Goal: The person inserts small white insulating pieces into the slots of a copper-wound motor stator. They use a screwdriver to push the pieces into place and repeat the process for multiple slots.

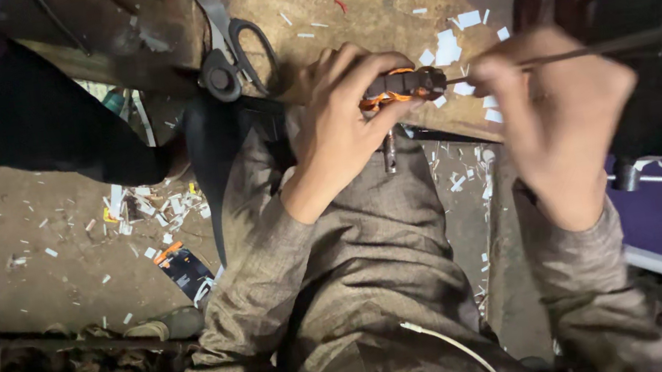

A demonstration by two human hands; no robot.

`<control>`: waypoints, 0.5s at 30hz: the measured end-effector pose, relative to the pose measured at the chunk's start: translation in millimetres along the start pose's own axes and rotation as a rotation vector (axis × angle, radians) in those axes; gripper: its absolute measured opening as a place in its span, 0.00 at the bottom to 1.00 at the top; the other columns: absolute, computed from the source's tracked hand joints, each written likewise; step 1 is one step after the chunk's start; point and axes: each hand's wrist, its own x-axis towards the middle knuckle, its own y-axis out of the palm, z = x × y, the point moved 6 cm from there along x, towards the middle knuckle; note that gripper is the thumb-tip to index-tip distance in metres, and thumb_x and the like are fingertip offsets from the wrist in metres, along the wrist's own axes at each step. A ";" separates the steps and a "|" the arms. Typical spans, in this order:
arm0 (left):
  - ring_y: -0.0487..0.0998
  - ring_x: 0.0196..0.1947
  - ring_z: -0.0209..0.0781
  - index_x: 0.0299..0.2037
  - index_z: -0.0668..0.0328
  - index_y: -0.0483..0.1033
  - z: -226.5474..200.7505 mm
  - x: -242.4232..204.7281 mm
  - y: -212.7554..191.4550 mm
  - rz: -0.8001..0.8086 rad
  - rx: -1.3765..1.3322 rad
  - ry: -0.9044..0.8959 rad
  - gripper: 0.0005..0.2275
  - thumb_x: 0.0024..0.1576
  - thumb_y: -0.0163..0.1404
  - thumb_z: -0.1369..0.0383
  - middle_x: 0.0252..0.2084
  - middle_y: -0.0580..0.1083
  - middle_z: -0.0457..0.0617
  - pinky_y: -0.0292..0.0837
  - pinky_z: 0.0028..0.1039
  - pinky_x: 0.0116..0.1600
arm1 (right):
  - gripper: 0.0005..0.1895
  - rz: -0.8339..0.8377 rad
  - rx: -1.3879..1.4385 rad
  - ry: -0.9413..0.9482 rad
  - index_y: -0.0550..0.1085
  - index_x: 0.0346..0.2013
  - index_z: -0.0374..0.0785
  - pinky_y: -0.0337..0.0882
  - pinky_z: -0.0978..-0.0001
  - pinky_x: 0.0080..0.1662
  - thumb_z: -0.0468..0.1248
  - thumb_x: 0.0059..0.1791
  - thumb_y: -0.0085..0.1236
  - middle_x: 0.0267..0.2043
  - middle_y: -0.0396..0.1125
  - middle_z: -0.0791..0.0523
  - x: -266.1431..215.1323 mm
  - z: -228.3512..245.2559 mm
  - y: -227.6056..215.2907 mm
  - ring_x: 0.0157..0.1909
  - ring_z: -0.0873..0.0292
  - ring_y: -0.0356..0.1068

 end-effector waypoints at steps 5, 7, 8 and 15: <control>0.72 0.50 0.47 0.49 0.51 0.78 -4.9 1.2 -2.7 0.009 -0.053 0.005 0.15 0.54 0.65 0.63 0.44 0.73 0.44 0.60 0.35 0.58 | 0.19 -0.291 0.563 0.209 0.68 0.39 0.31 0.67 0.76 0.33 0.44 0.66 0.53 0.32 0.73 0.48 -24.8 -38.2 13.1 0.29 0.63 0.72; 0.72 0.50 0.47 0.49 0.51 0.78 -5.9 2.3 -3.1 0.000 -0.057 0.019 0.16 0.53 0.65 0.63 0.44 0.73 0.44 0.61 0.35 0.57 | 0.21 -0.298 0.610 0.221 0.68 0.39 0.30 0.71 0.75 0.36 0.44 0.67 0.54 0.33 0.73 0.48 -32.9 -45.6 21.9 0.32 0.62 0.75; 0.72 0.50 0.47 0.49 0.51 0.78 -6.0 2.0 -3.2 -0.001 -0.047 0.018 0.16 0.53 0.65 0.62 0.44 0.73 0.44 0.61 0.36 0.57 | 0.20 -0.294 0.615 0.239 0.68 0.39 0.30 0.73 0.74 0.39 0.44 0.67 0.54 0.35 0.73 0.48 -37.1 -47.6 26.8 0.34 0.62 0.75; 0.72 0.49 0.48 0.49 0.52 0.78 -6.6 2.0 -5.2 -0.002 -0.044 0.024 0.16 0.53 0.66 0.63 0.43 0.73 0.45 0.62 0.37 0.55 | 0.20 -0.302 0.557 0.274 0.70 0.39 0.28 0.74 0.71 0.47 0.43 0.66 0.53 0.39 0.75 0.47 -42.2 -55.4 46.8 0.40 0.58 0.75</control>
